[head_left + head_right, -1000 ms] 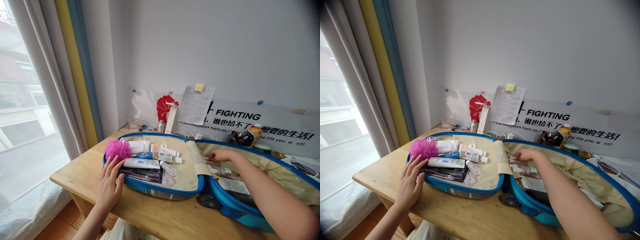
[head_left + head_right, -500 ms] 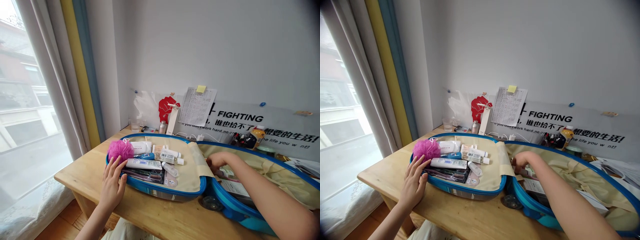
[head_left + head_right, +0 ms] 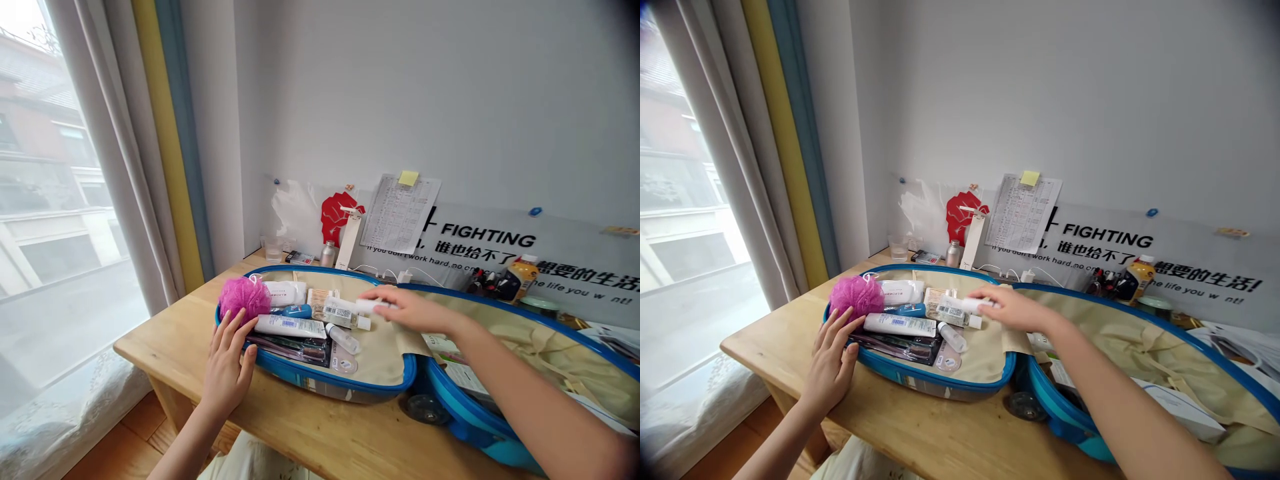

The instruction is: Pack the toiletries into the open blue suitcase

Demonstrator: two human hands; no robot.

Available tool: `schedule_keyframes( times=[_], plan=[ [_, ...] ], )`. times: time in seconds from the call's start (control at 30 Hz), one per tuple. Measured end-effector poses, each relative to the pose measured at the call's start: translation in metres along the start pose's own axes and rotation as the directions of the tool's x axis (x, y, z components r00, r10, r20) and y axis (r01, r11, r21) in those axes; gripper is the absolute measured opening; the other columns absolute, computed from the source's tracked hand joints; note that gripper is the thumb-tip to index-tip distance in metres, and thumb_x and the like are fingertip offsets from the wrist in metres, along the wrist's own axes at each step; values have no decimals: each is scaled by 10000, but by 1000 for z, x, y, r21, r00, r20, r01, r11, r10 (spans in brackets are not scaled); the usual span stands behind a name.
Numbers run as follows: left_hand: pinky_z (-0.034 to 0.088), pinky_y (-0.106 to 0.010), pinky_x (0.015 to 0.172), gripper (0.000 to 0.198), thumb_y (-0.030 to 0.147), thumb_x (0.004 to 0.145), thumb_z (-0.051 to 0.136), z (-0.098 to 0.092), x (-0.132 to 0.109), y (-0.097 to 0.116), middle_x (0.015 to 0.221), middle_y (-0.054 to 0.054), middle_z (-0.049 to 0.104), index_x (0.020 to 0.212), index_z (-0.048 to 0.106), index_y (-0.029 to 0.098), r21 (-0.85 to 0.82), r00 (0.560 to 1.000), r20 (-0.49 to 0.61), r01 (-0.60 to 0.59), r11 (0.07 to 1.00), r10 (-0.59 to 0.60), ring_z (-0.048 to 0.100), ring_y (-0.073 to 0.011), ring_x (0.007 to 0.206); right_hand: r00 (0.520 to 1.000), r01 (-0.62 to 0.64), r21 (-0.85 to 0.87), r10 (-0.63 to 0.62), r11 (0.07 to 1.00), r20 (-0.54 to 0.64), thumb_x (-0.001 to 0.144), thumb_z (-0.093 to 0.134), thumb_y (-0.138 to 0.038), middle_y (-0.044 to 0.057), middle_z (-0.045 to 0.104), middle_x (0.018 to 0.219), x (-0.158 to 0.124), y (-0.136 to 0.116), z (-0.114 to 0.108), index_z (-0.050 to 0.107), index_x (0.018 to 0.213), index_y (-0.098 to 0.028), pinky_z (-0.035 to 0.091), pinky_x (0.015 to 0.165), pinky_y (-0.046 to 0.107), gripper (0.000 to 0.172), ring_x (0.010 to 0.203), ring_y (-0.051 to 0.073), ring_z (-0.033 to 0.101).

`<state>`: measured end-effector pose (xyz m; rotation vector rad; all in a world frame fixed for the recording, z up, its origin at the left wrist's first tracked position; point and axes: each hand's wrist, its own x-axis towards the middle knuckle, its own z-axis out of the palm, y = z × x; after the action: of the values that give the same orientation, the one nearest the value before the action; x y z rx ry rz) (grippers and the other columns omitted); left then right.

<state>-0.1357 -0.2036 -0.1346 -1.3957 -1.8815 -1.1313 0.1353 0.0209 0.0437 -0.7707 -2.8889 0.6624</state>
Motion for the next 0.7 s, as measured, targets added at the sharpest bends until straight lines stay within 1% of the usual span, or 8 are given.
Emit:
schedule_keyframes(
  times=[0.03, 0.1, 0.2, 0.33, 0.4, 0.57, 0.63, 0.7],
  plan=[
    [240, -522, 1169, 399, 322, 953, 371, 0, 0, 0, 1446, -78, 473, 1309, 530, 237, -2, 1000, -1, 4, 1000, -4, 307, -288, 1415, 997, 60, -12, -59, 998, 48, 866, 464, -438, 54, 612, 1188, 1, -12, 9, 615, 1194, -262, 467, 863, 324, 402, 999, 198, 579],
    [242, -518, 1169, 400, 323, 950, 373, -1, 1, 1, 1444, -74, 476, 1308, 534, 241, -2, 1000, 0, 8, 1000, -8, 311, -287, 1413, 981, 149, -34, -143, 988, 128, 865, 472, -359, 37, 622, 1171, 3, -30, 26, 633, 1162, -263, 456, 872, 293, 352, 1003, 177, 583],
    [238, -517, 1169, 397, 319, 953, 371, -1, 1, 0, 1446, -76, 472, 1309, 528, 240, 6, 1000, 3, 1, 1000, -1, 305, -285, 1415, 972, 186, -97, -169, 978, 162, 873, 453, -287, 35, 636, 1098, 5, -40, 43, 634, 1083, -235, 450, 817, 264, 283, 921, 149, 588],
    [236, -513, 1168, 385, 311, 962, 365, -1, 0, -1, 1455, -85, 455, 1308, 513, 231, 8, 1000, 10, -17, 1000, 17, 290, -281, 1422, 989, 125, -235, -102, 964, 107, 809, 545, -252, 46, 627, 948, 8, -32, 48, 596, 910, -200, 405, 697, 268, 125, 773, 152, 549],
    [236, -513, 1168, 384, 315, 962, 367, -1, 0, -1, 1450, -86, 460, 1305, 514, 228, 4, 1000, 8, -17, 1000, 17, 289, -284, 1423, 991, 112, -279, -86, 954, 103, 778, 592, -246, 34, 615, 881, 9, -28, 47, 575, 835, -199, 375, 657, 260, 76, 744, 150, 532],
    [238, -517, 1166, 383, 316, 960, 368, -1, 1, 0, 1433, -87, 479, 1301, 521, 232, 7, 1000, -1, -16, 1000, 16, 309, -289, 1411, 986, 138, -302, -103, 943, 129, 750, 666, -244, 9, 609, 855, 14, -24, 55, 566, 745, -201, 360, 642, 241, 109, 739, 132, 528],
    [238, -522, 1165, 380, 316, 960, 367, -1, 1, -1, 1428, -87, 482, 1297, 524, 234, 7, 1000, -2, -16, 1000, 16, 314, -290, 1408, 987, 139, -299, -107, 944, 119, 759, 667, -233, 11, 611, 854, 17, -24, 61, 576, 735, -195, 376, 660, 245, 101, 756, 132, 533],
    [236, -525, 1165, 384, 320, 960, 365, -1, 1, -1, 1426, -85, 484, 1300, 523, 238, 4, 1000, 0, -14, 1000, 14, 312, -291, 1409, 989, 133, -285, -108, 949, 102, 780, 665, -244, 7, 613, 854, 20, -22, 61, 593, 762, -184, 409, 693, 257, 96, 771, 129, 541]
  ],
)
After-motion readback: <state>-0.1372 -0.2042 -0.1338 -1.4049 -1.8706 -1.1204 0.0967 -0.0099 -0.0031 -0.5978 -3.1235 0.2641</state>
